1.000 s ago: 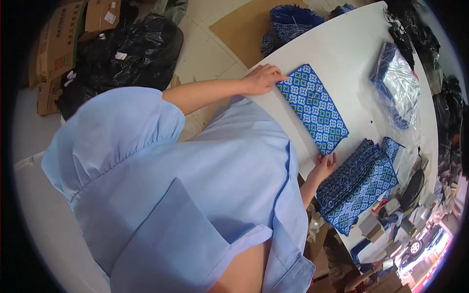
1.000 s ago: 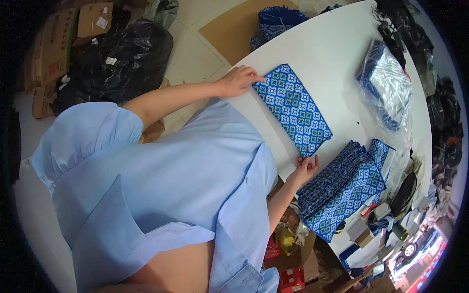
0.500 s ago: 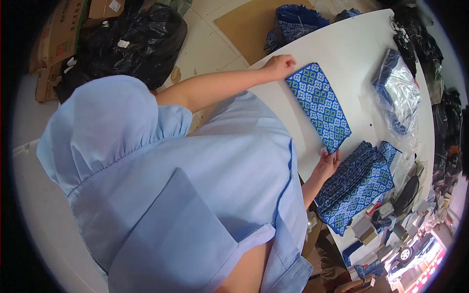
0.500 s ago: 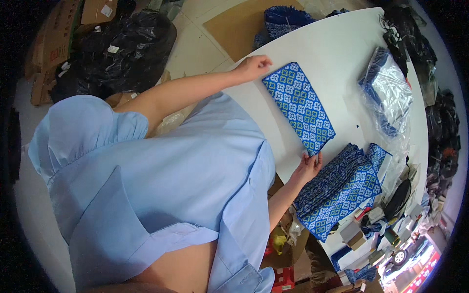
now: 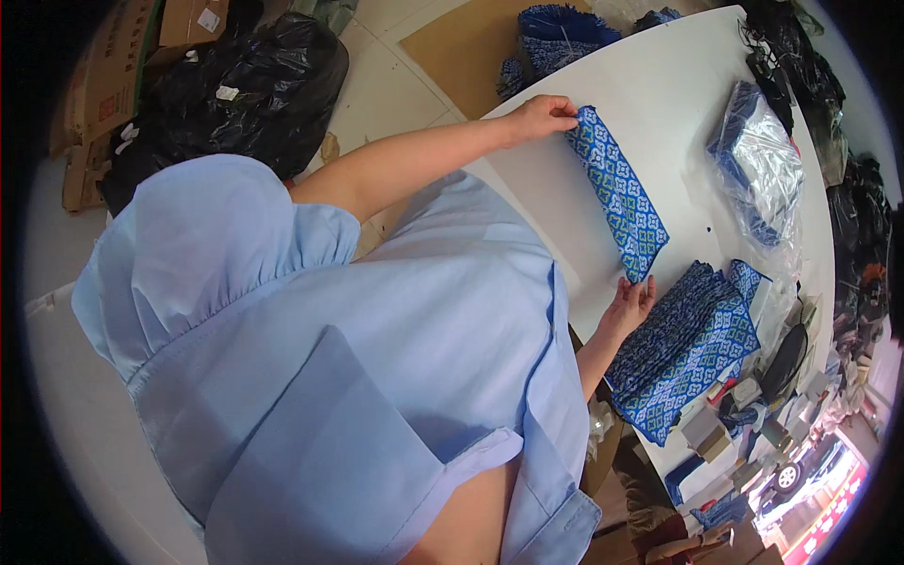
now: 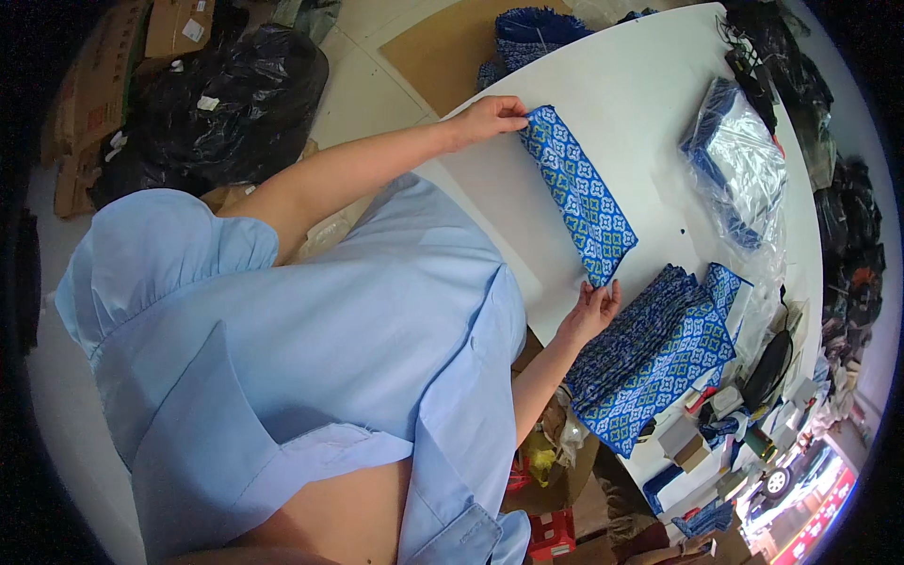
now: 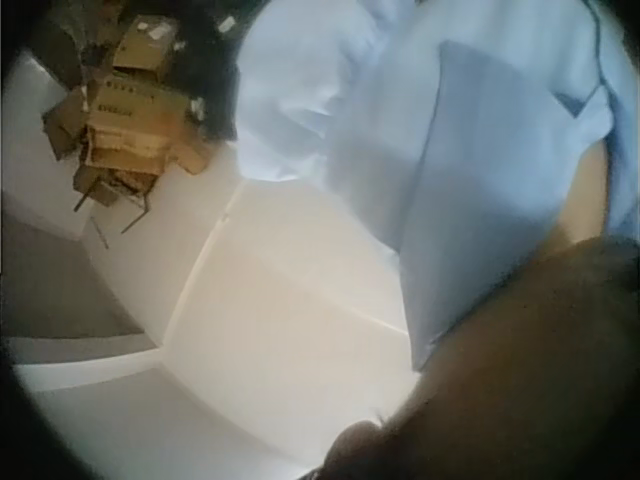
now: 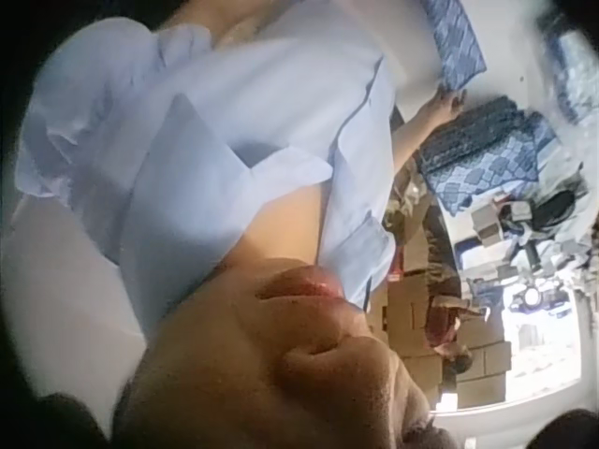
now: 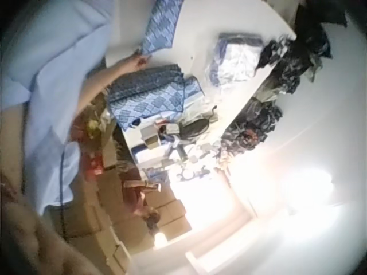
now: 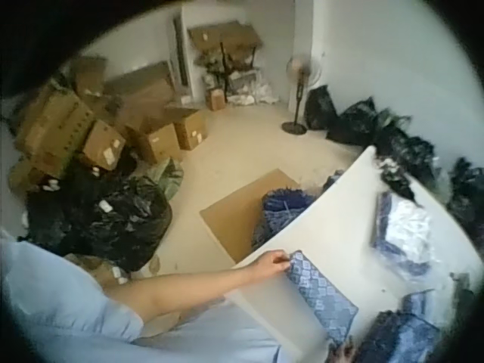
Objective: Fold fabric patterned bags and organize them onto stacks.
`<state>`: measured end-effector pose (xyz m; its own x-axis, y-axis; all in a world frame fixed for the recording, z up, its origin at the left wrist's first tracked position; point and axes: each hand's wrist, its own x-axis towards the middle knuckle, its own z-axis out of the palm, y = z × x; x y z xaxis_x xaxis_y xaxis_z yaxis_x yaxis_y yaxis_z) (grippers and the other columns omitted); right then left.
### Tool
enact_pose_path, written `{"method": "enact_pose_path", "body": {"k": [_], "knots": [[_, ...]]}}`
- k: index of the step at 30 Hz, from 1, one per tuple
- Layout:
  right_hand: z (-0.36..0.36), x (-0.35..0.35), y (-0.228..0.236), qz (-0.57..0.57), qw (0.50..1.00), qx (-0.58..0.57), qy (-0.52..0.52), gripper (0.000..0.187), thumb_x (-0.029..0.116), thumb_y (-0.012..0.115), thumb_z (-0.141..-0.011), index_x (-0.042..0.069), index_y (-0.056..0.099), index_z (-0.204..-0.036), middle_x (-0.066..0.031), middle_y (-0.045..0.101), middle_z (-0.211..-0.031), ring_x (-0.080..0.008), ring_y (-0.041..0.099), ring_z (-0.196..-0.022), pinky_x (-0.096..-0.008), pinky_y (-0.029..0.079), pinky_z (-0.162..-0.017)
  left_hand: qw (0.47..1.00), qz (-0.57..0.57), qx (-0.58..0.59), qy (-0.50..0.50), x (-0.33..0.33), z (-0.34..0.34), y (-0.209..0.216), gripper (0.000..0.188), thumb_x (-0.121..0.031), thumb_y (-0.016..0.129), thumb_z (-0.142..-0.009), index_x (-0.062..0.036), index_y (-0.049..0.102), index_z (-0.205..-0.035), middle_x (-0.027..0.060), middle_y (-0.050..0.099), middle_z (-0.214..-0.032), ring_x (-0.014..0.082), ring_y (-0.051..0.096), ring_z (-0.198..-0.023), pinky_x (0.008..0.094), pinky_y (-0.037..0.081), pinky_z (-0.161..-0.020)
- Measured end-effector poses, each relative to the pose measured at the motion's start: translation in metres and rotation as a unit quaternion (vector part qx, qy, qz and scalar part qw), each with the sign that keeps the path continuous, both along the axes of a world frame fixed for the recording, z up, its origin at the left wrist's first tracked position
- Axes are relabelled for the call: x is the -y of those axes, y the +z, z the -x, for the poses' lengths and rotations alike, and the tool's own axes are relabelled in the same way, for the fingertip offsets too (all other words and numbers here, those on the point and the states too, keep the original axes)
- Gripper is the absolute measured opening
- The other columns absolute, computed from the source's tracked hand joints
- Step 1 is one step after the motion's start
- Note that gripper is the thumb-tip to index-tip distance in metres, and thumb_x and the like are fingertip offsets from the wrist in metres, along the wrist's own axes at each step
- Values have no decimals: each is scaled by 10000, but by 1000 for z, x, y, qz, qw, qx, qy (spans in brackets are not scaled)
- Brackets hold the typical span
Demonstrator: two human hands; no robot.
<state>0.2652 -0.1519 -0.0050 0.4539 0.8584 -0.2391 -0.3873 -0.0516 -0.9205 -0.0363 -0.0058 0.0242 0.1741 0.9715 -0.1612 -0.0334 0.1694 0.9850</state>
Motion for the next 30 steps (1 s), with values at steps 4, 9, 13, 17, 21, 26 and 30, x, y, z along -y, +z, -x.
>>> {"method": "enact_pose_path", "body": {"k": [4,9,13,17,21,26,30], "knots": [[6,0,10,34,999,13,11,262,83,485,-822,36,463,-1079,-61,518,-917,-115,494,-697,-251,441,-675,997,19,-57,-38,0,12,-5,104,-141,541,-782,-58,530,-843,-15,551,-794,54,489,-721,203,393,-662],[0,-9,21,18,990,135,-23,225,100,471,-832,28,499,-1043,-48,518,-944,-89,479,-739,-212,407,-678,983,-99,-143,-54,-14,14,12,108,-137,555,-772,-45,544,-829,3,567,-783,48,501,-739,209,406,-662],[3,-30,65,-92,984,145,-50,224,119,483,-834,46,505,-1045,-42,524,-986,-115,482,-834,-214,387,-705,980,-121,-155,-32,-31,7,60,145,-163,562,-774,-37,546,-843,10,570,-758,53,501,-742,209,409,-690],[-7,-45,98,-99,984,136,-64,205,106,463,-843,12,523,-1015,-48,535,-928,-107,489,-837,-214,383,-741,978,-163,-132,-20,-47,0,74,179,-185,573,-768,-34,549,-862,7,555,-699,53,504,-675,199,410,-622],[-12,-51,107,-173,971,140,-85,206,99,464,-842,1,526,-1013,-52,547,-947,-97,484,-816,-204,381,-729,996,-31,-65,-54,-49,-11,90,198,-190,587,-754,-34,554,-870,0,512,-628,56,466,-527,191,368,-474],[-28,-58,102,-113,976,163,-93,193,68,467,-831,-8,548,-989,-64,555,-946,-107,490,-808,-209,388,-726,989,-23,-133,-67,-60,-23,94,197,-187,596,-735,-33,562,-853,5,492,-591,65,445,-478,197,357,-435],[-32,-56,95,-96,980,148,-92,190,58,459,-830,-7,555,-981,-76,560,-949,-115,505,-803,-212,400,-720,989,4,-129,-66,-61,-27,102,206,-198,595,-737,-34,563,-858,9,505,-611,65,452,-476,195,361,-438]]}}
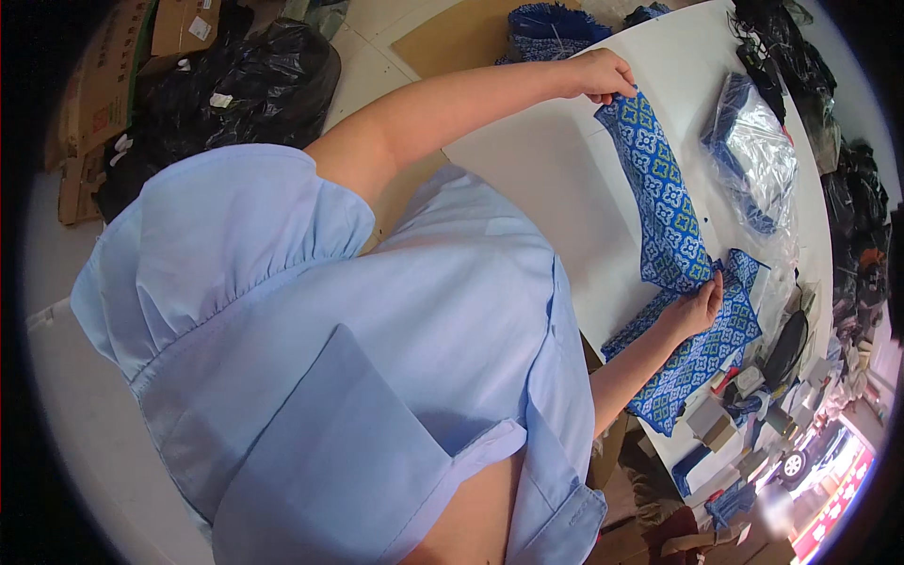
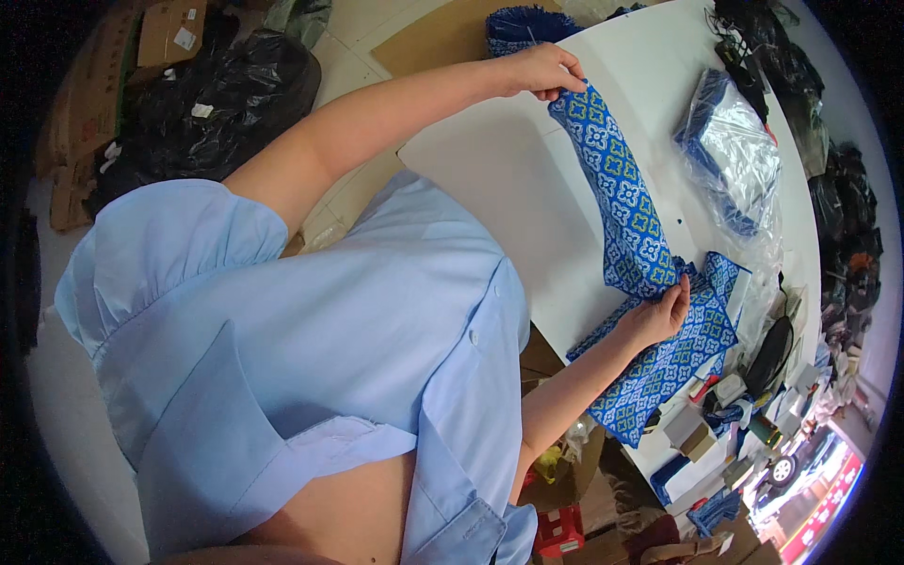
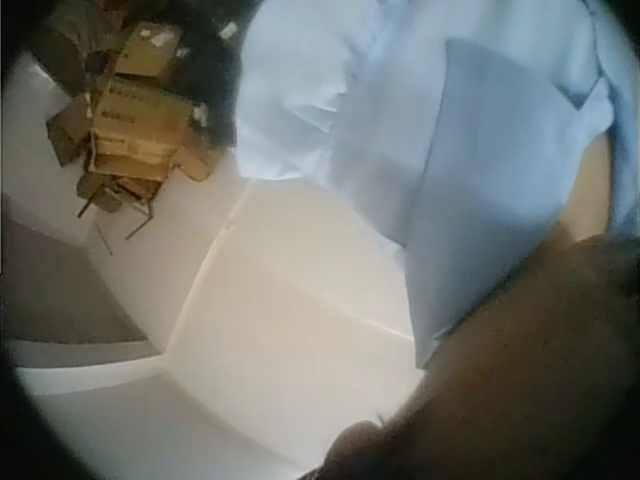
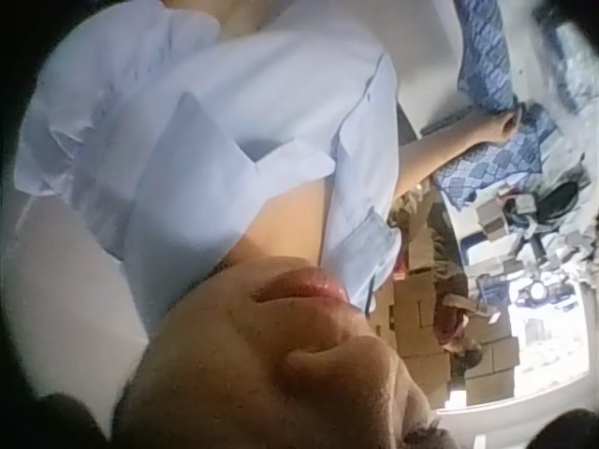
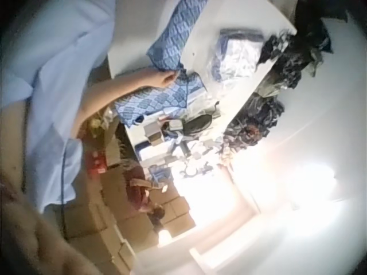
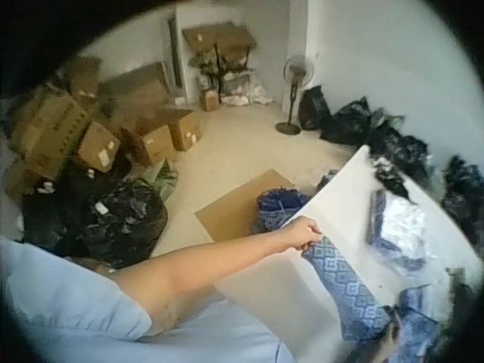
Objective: Fold fabric patterned bags and organize them onto stacks.
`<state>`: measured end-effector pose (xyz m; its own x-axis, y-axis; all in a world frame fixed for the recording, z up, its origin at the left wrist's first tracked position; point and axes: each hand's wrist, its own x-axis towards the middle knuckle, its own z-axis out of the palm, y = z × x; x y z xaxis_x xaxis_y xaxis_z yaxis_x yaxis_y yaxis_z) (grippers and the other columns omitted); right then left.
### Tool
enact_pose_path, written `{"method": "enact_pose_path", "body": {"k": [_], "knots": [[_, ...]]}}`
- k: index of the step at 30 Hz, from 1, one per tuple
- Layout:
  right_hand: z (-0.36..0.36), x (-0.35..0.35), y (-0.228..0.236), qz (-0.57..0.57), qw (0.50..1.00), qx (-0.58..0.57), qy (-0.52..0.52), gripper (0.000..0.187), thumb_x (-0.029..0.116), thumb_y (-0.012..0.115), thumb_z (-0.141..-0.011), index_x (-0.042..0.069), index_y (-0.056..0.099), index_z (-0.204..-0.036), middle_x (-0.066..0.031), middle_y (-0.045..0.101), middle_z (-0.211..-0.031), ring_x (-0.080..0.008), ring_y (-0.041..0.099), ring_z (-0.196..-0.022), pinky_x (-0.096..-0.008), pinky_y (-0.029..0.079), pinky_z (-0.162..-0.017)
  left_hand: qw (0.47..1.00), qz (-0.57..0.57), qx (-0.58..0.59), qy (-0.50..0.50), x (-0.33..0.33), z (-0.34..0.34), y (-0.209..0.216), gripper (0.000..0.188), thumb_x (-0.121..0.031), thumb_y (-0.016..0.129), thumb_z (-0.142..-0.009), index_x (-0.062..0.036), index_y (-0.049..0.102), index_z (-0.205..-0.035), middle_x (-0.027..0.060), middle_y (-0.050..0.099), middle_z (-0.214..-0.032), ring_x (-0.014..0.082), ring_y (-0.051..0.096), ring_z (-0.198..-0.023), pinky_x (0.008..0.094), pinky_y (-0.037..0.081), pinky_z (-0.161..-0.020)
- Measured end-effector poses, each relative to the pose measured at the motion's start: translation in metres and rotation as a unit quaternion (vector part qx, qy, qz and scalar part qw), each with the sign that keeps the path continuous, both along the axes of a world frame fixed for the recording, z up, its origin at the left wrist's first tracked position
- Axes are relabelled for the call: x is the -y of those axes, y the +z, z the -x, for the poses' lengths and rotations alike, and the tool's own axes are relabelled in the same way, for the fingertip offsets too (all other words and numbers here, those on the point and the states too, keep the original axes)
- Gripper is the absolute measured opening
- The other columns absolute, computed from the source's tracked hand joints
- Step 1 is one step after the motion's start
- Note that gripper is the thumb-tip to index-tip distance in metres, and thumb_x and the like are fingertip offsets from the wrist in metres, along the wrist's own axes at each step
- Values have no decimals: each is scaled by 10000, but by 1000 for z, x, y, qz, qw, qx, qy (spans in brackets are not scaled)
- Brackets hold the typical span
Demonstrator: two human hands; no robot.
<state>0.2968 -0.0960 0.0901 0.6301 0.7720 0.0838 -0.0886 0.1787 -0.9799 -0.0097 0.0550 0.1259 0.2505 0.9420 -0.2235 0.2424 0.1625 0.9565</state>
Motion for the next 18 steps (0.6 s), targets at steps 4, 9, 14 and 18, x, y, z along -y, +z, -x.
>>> {"method": "enact_pose_path", "body": {"k": [4,9,14,18], "knots": [[5,2,5,-16,1000,-6,-1,191,69,457,-834,-3,549,-986,-68,560,-934,-112,506,-790,-206,398,-706,998,28,56,-3,2,-3,8,220,-204,573,-762,-31,546,-895,39,550,-699,101,539,-549,219,443,-510],[2,5,14,-7,1000,26,-8,212,97,471,-835,14,529,-1021,-55,551,-938,-109,501,-788,-204,390,-673,990,18,139,-25,4,-4,14,232,-198,558,-779,-19,525,-922,75,568,-787,156,598,-678,262,497,-639],[2,-18,18,-28,998,52,-34,175,61,476,-823,21,550,-976,-6,548,-879,-32,429,-667,-159,317,-546,977,-4,214,0,-24,-8,10,190,-125,502,-802,-9,541,-947,68,567,-738,123,552,-616,234,460,-556],[4,-14,5,-83,980,165,-78,205,31,491,-804,6,524,-1005,-15,536,-905,-61,443,-688,-178,362,-600,971,-81,224,-21,-15,-8,-3,194,-195,568,-773,-11,507,-771,27,517,-753,119,543,-741,252,452,-766]]}}
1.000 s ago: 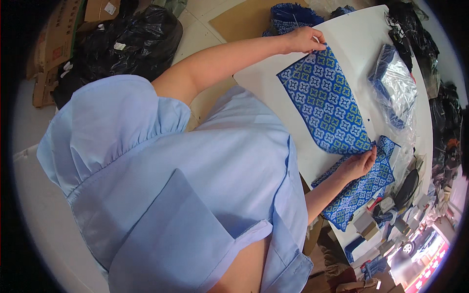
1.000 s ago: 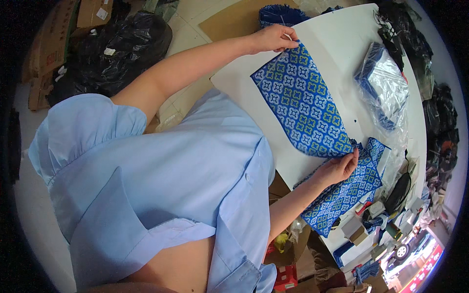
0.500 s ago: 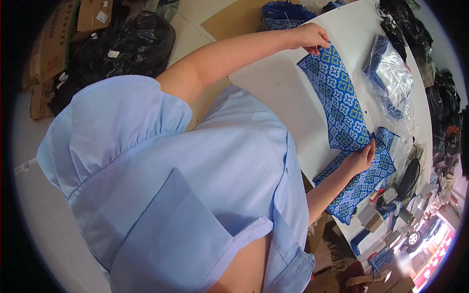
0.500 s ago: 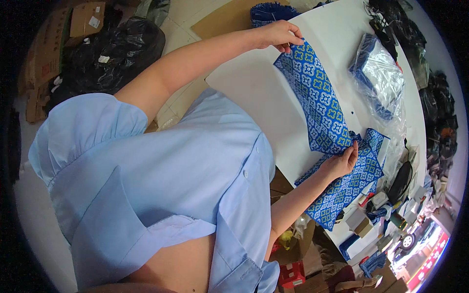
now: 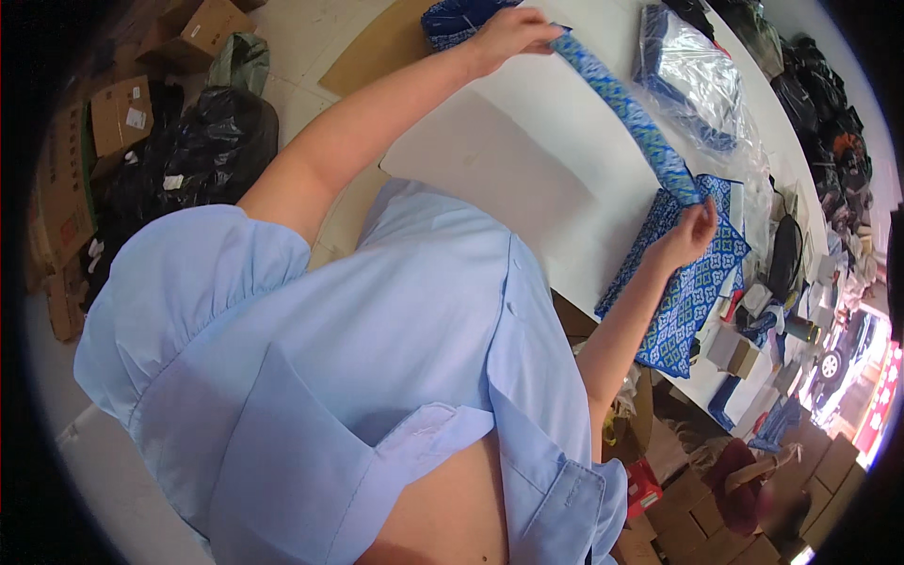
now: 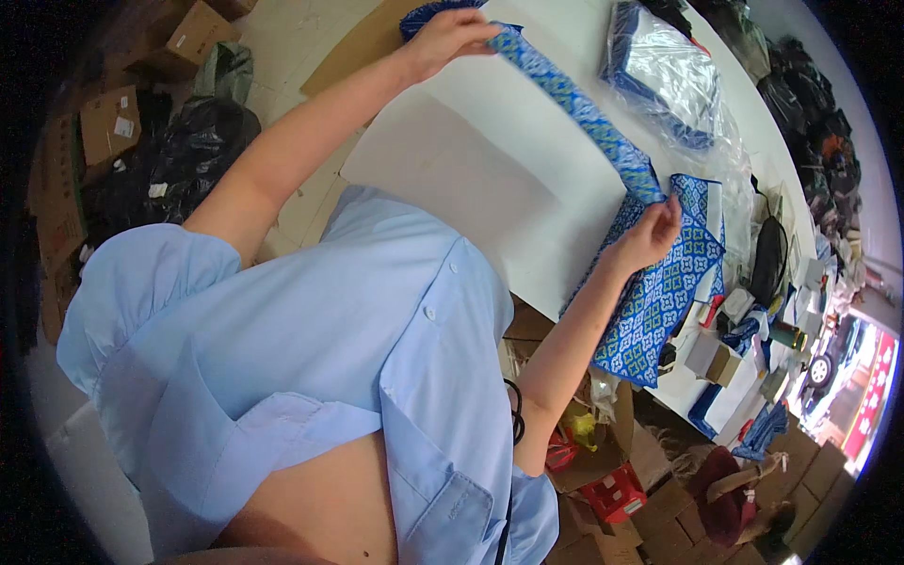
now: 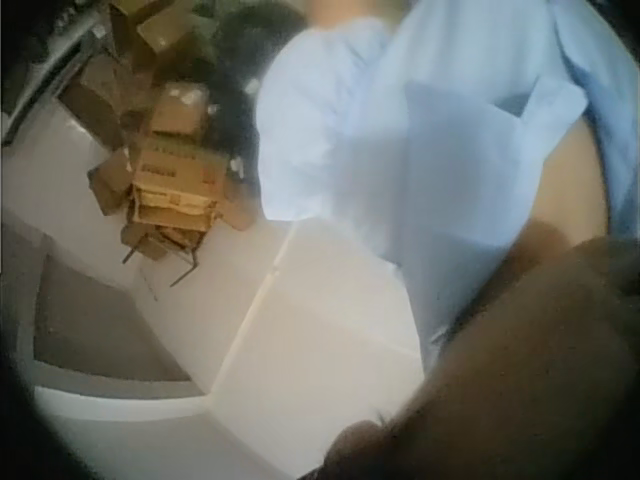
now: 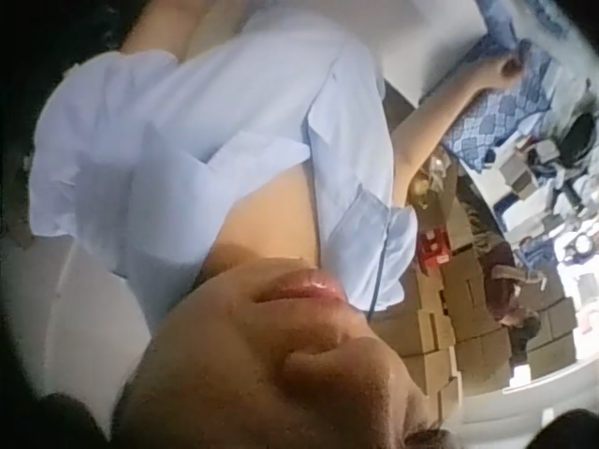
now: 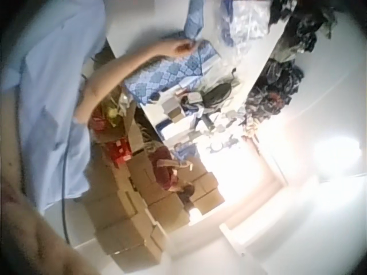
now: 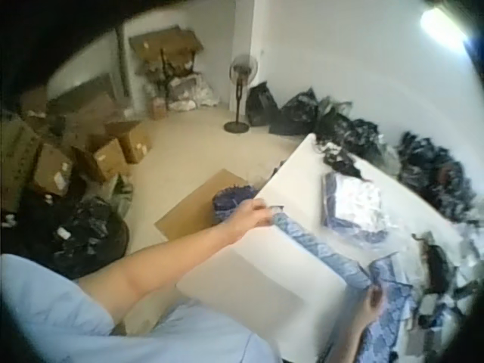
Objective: Fold fabric patterned bags and organize them onto stacks.
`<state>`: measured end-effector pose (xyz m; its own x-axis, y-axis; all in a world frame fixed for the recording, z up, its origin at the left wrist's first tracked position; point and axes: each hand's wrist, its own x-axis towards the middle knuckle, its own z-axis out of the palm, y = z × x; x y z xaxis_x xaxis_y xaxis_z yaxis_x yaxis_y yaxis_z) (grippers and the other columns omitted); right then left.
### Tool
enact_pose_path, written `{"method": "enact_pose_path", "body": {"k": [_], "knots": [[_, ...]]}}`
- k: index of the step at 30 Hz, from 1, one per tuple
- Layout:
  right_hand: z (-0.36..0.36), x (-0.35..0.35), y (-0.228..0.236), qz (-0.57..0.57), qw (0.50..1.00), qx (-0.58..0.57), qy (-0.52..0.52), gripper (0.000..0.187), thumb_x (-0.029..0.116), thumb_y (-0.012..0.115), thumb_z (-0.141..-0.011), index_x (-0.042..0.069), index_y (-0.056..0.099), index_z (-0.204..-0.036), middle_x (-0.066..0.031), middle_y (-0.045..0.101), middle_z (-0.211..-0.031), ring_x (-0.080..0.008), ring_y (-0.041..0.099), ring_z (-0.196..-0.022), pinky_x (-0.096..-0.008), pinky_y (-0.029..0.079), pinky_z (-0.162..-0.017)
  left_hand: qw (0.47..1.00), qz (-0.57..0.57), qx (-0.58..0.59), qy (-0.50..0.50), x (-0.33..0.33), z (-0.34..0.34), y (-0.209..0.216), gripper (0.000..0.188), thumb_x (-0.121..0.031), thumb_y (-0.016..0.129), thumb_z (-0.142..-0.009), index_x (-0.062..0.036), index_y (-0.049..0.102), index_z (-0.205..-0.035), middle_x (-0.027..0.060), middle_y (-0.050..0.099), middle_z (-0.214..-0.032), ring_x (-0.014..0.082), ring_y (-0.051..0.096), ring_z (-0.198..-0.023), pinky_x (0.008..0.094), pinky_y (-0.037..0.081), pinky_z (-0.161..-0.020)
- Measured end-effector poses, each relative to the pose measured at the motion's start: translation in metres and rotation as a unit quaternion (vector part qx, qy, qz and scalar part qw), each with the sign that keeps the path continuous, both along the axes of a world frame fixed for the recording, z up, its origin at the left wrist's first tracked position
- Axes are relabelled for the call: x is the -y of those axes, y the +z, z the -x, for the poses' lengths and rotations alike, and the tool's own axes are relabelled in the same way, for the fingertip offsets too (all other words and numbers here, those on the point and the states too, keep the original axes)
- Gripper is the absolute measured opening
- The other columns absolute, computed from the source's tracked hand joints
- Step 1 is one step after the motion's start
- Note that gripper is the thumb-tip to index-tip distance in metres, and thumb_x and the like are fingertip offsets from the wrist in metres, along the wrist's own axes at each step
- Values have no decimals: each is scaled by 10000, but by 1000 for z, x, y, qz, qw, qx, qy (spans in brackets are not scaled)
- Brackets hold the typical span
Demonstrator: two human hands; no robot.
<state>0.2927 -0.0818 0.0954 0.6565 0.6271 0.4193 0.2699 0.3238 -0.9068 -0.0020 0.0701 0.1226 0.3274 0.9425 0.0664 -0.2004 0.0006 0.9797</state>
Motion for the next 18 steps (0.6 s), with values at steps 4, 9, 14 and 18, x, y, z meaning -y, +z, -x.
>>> {"method": "enact_pose_path", "body": {"k": [4,9,14,18], "knots": [[5,39,-93,142,990,-10,-5,277,19,529,-760,-5,490,-1033,-32,517,-855,-99,464,-720,-219,393,-658,983,96,-153,45,31,21,-73,129,-131,592,-733,-17,534,-738,49,545,-686,125,556,-624,234,483,-612],[27,57,-125,274,960,-55,-12,313,49,555,-746,-6,472,-1043,-44,519,-774,-105,467,-658,-230,394,-616,939,184,-268,114,56,21,-110,160,-158,564,-753,-13,556,-819,73,583,-713,132,566,-558,241,481,-490],[28,51,-111,349,935,10,-51,237,153,588,-740,-31,537,-880,-64,542,-633,-115,480,-557,-248,399,-546,959,128,-236,92,56,18,-135,198,-148,586,-735,-3,563,-869,73,592,-721,130,566,-560,251,473,-498],[24,46,-131,321,944,40,-58,204,173,572,-756,-30,567,-741,-77,566,-628,-134,497,-561,-264,401,-547,944,127,-298,66,52,23,-132,186,-129,609,-702,-14,565,-841,70,590,-721,119,548,-587,237,448,-519]]}}
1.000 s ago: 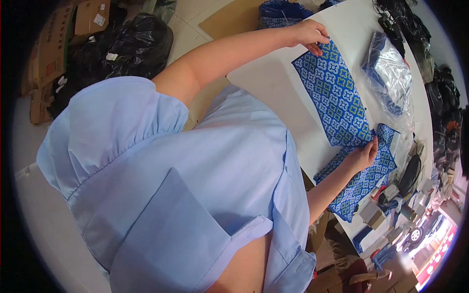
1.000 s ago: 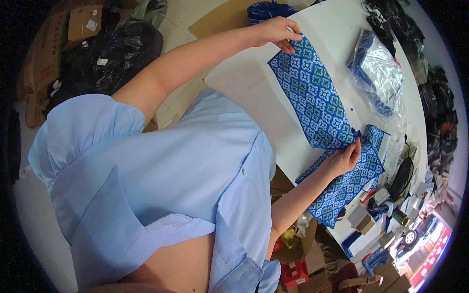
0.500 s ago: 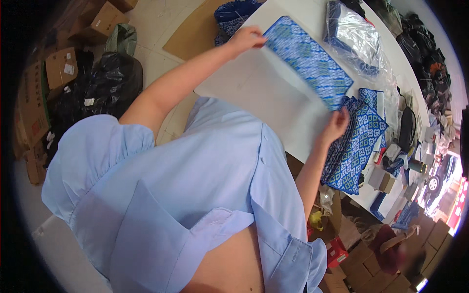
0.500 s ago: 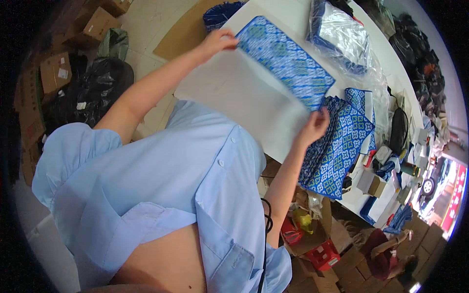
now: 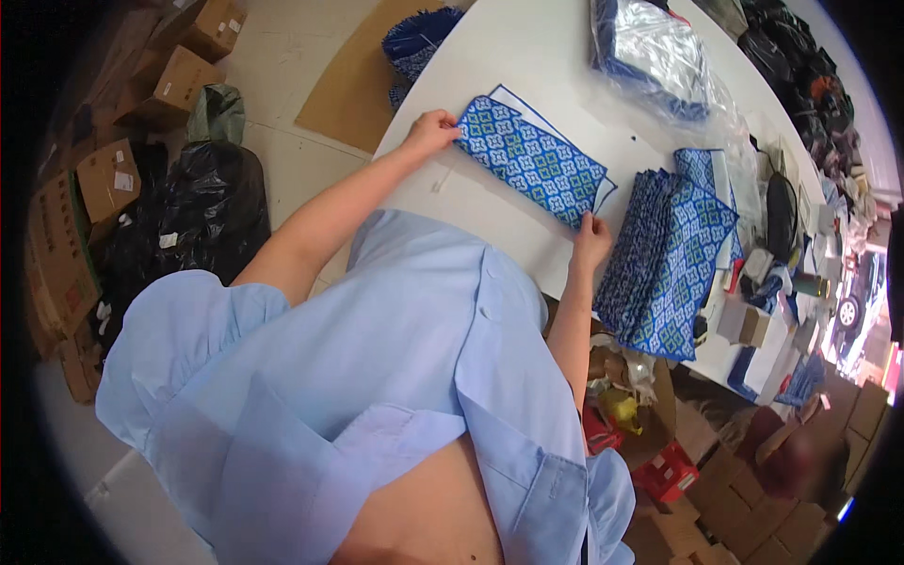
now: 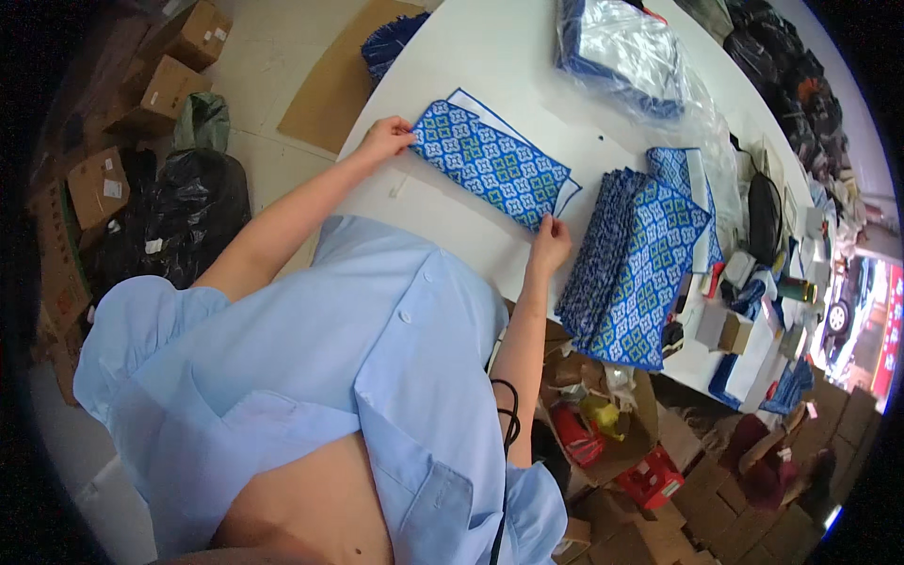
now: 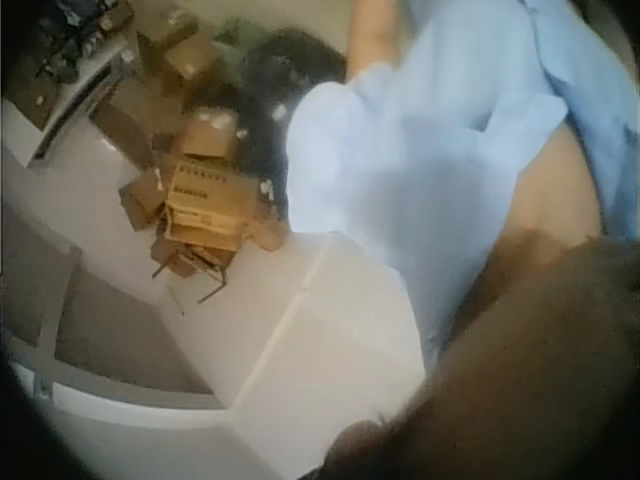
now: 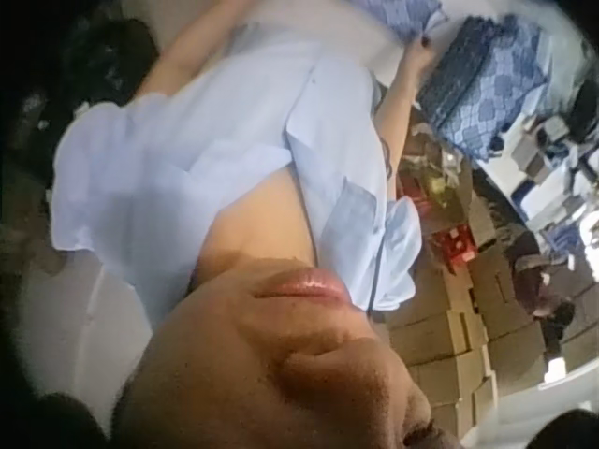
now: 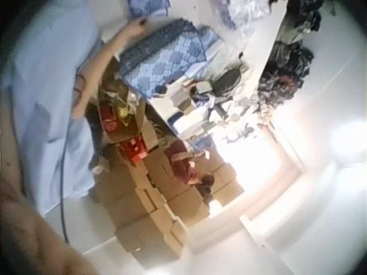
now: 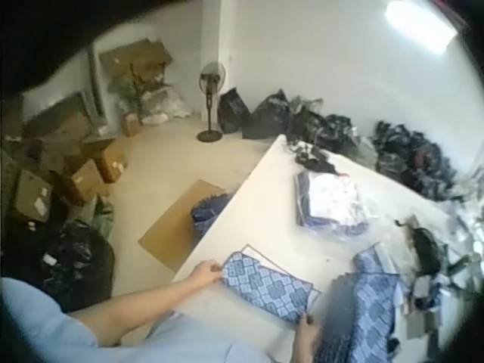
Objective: Fold fabric patterned bags and organize them onto stacks.
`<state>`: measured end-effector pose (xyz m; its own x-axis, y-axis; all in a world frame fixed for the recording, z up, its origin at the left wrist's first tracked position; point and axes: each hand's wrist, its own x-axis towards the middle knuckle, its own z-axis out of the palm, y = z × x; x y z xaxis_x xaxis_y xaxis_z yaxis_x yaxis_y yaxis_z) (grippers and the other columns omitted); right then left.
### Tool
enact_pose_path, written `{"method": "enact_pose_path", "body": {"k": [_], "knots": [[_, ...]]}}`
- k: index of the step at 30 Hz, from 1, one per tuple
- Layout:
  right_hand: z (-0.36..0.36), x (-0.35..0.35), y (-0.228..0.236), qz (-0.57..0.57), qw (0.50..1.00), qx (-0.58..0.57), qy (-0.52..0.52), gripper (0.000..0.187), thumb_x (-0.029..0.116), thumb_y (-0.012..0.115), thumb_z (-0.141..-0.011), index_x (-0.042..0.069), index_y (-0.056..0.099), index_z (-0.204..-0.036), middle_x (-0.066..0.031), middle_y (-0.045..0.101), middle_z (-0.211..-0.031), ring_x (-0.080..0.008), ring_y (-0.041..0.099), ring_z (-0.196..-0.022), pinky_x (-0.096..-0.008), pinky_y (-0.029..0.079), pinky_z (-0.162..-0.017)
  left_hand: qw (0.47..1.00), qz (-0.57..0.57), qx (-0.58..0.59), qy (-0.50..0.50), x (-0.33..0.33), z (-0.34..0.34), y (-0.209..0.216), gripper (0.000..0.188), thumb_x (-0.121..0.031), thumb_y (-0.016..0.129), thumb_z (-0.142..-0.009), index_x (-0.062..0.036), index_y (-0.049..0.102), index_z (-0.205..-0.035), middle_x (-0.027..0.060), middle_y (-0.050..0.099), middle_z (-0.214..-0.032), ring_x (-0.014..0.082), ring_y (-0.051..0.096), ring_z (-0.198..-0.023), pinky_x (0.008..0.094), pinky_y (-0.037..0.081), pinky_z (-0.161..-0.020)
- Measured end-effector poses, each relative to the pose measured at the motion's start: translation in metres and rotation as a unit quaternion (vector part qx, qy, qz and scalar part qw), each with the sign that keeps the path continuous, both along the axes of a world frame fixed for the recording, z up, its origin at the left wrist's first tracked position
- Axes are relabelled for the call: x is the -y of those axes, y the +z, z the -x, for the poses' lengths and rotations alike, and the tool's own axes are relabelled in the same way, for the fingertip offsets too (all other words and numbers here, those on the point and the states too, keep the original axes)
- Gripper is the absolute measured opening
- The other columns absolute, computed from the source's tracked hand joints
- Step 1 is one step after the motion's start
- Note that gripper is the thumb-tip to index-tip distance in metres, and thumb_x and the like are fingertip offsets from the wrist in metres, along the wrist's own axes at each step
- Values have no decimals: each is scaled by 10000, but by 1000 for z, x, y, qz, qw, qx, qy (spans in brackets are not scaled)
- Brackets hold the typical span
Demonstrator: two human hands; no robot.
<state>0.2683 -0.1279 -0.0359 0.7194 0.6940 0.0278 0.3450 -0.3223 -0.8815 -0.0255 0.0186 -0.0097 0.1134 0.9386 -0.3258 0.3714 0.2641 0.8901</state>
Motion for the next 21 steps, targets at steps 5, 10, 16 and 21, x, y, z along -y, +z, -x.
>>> {"method": "enact_pose_path", "body": {"k": [5,10,16,21], "knots": [[10,10,17,-104,991,-14,-78,187,155,535,-778,-31,558,-773,-92,565,-683,-128,496,-596,-260,397,-561,994,-102,-1,38,-2,-11,16,145,-135,587,-702,-30,555,-796,75,588,-687,138,563,-601,267,447,-567],[4,30,6,76,992,75,-62,226,199,552,-758,-22,560,-803,-114,588,-738,-202,561,-663,-311,424,-588,996,-17,-77,-30,-5,-16,20,178,-184,514,-755,-39,560,-846,81,596,-699,155,579,-686,273,441,-629],[4,20,28,94,991,75,-59,280,269,573,-738,-8,562,-772,-127,597,-724,-264,571,-644,-355,427,-581,990,-30,-125,-58,4,-24,19,262,-258,593,-696,-41,581,-842,94,605,-807,186,577,-773,282,441,-694],[6,12,41,190,952,240,2,282,293,506,-777,21,566,-729,-156,584,-659,-318,559,-616,-402,404,-530,998,6,-31,-54,-1,-27,-3,252,-219,624,-678,-31,581,-841,78,602,-795,171,570,-766,282,437,-689]]}}
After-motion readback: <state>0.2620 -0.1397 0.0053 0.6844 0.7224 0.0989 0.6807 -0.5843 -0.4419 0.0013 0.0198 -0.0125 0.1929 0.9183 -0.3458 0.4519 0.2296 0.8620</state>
